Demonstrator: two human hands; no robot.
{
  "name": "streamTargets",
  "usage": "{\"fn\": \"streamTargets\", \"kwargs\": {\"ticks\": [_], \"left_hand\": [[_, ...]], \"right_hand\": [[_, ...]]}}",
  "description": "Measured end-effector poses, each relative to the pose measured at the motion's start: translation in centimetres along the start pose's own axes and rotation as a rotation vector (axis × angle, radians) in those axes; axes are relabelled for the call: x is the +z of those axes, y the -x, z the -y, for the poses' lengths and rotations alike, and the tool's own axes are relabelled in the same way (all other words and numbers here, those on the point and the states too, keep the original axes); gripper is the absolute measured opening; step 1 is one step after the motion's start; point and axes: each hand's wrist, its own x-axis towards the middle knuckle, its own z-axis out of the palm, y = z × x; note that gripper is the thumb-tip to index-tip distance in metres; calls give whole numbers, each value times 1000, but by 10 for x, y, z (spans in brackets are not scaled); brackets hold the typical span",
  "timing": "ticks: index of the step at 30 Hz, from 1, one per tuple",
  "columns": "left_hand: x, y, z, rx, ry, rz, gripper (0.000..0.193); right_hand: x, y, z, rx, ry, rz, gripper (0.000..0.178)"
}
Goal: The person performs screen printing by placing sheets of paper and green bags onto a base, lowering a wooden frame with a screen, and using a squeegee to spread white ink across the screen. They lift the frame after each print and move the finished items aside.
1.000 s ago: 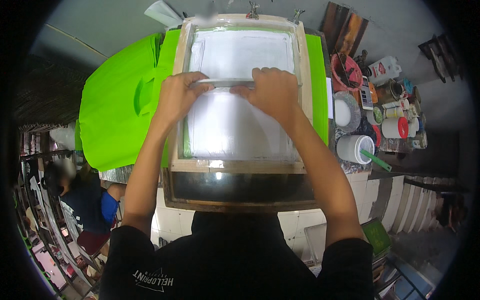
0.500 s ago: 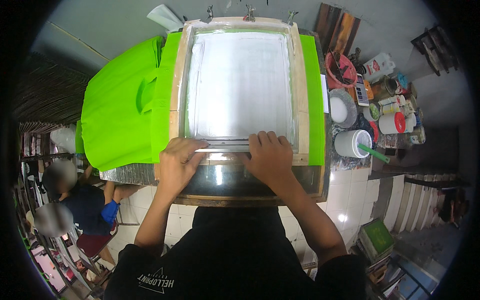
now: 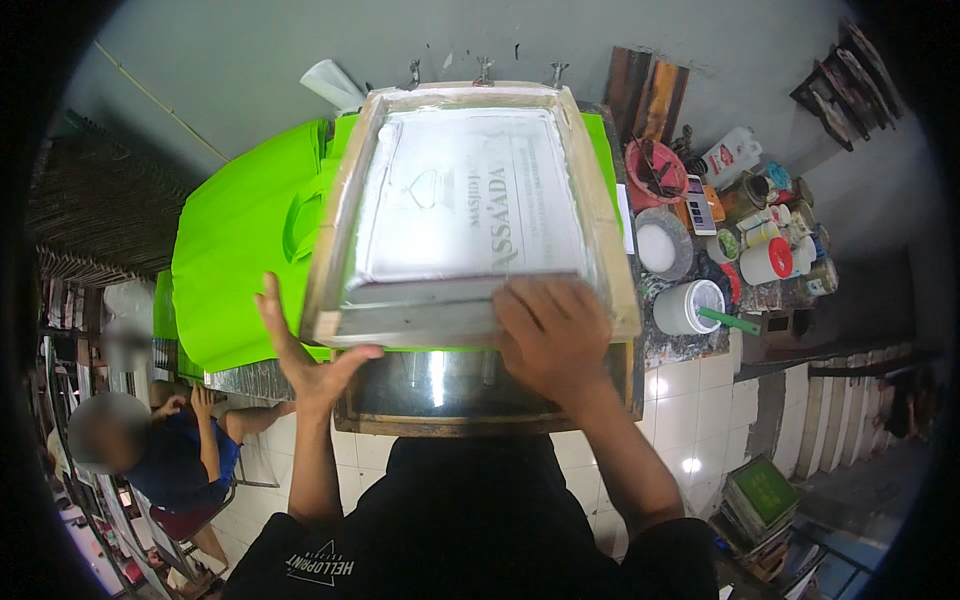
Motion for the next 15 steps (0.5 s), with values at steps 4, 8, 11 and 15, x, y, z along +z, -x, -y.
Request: {"fn": "streamTargets", "kwargs": {"ticks": [4, 8, 11, 15], "left_hand": [[-2, -70, -19, -39, 262, -159, 128], [-2, -72, 37, -419, 177, -25, 92], [6, -56, 77, -838, -203, 305, 60], [24, -30, 121, -1230, 451, 390, 30]], "right_hand": [[-32, -75, -22, -92, 84, -138, 24], [-56, -153, -39, -108, 172, -187, 16], [-65, -198, -57, -141, 364, -84, 11], [-68, -249, -114, -115, 465, -54, 23]]}}
